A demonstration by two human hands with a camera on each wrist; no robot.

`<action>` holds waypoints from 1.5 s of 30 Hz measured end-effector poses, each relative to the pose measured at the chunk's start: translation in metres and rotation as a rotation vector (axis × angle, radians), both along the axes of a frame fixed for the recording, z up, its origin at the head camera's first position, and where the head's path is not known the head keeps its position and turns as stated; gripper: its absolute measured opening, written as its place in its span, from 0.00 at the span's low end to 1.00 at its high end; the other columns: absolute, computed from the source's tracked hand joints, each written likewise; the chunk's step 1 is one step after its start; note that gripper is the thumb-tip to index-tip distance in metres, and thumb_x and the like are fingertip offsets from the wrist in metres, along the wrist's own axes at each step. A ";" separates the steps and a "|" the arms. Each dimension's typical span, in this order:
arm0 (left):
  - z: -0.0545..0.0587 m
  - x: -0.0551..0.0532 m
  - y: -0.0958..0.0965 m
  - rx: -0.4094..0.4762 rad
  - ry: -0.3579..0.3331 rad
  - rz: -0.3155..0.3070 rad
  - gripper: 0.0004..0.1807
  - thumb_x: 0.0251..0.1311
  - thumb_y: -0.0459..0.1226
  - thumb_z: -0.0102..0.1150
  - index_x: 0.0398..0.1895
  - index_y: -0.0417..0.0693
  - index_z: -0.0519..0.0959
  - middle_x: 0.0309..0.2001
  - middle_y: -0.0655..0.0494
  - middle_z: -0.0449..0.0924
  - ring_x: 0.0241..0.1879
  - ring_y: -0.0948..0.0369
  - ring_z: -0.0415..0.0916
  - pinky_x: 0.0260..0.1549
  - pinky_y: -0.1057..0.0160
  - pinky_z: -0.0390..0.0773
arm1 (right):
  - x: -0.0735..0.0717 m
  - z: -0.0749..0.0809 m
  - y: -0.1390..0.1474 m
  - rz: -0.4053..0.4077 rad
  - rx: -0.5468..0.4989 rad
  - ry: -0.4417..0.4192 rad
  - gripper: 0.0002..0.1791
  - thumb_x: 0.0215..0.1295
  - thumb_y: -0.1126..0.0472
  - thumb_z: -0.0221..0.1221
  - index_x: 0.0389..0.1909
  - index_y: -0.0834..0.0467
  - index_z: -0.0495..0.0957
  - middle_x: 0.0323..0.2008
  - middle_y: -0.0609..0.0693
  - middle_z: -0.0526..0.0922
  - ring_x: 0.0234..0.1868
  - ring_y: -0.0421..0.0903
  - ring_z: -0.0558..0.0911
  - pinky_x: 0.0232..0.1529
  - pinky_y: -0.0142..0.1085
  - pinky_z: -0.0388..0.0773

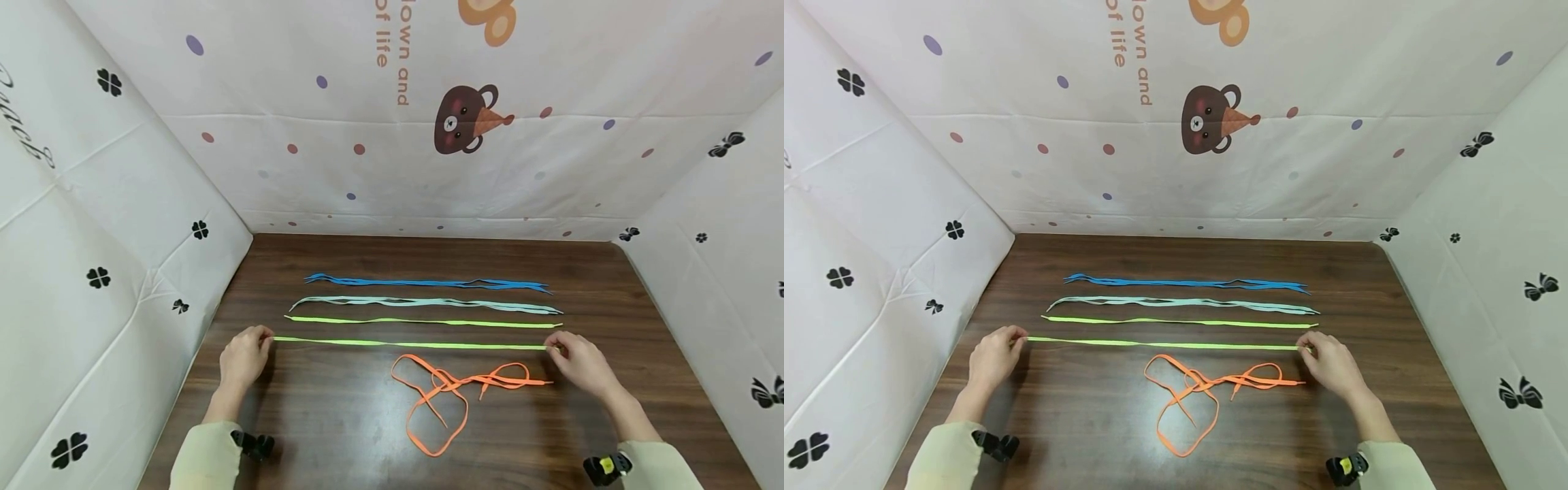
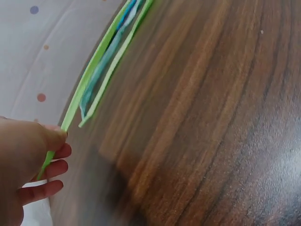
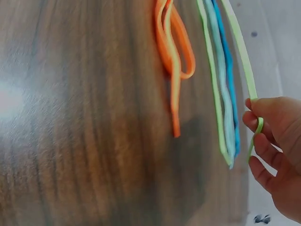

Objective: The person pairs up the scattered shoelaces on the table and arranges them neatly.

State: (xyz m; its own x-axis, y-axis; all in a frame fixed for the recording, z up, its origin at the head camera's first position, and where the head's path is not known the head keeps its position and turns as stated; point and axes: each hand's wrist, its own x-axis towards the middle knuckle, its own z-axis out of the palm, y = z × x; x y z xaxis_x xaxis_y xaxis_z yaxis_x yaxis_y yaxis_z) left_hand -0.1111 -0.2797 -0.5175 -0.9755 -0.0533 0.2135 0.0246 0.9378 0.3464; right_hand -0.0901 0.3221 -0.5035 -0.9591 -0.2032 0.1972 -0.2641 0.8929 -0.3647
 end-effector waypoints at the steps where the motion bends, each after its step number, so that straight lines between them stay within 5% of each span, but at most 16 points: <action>1: -0.001 -0.001 0.000 0.003 -0.003 0.001 0.03 0.54 0.36 0.62 0.31 0.45 0.80 0.32 0.49 0.81 0.25 0.49 0.78 0.18 0.51 0.73 | 0.000 -0.002 0.002 -0.010 0.004 -0.011 0.06 0.54 0.68 0.61 0.30 0.55 0.77 0.23 0.43 0.74 0.22 0.36 0.64 0.21 0.31 0.62; 15: -0.008 -0.021 0.007 -0.013 -0.052 0.012 0.04 0.55 0.37 0.61 0.30 0.46 0.80 0.31 0.50 0.81 0.25 0.49 0.78 0.19 0.49 0.73 | -0.014 -0.023 0.026 -0.076 0.065 -0.043 0.03 0.54 0.67 0.61 0.30 0.58 0.78 0.26 0.51 0.79 0.22 0.43 0.67 0.22 0.36 0.63; 25: -0.011 -0.032 0.007 -0.019 -0.079 0.022 0.03 0.57 0.36 0.59 0.32 0.47 0.80 0.33 0.48 0.82 0.28 0.46 0.79 0.20 0.47 0.73 | -0.031 -0.020 0.031 -0.096 0.195 0.108 0.05 0.51 0.64 0.63 0.24 0.57 0.76 0.18 0.46 0.73 0.19 0.47 0.67 0.17 0.38 0.59; 45: -0.007 -0.051 0.012 0.006 -0.137 0.082 0.03 0.56 0.39 0.59 0.28 0.50 0.79 0.31 0.51 0.81 0.26 0.49 0.78 0.19 0.50 0.72 | -0.046 -0.020 0.037 -0.153 0.096 -0.118 0.05 0.58 0.66 0.56 0.32 0.64 0.73 0.25 0.55 0.75 0.22 0.47 0.71 0.19 0.41 0.67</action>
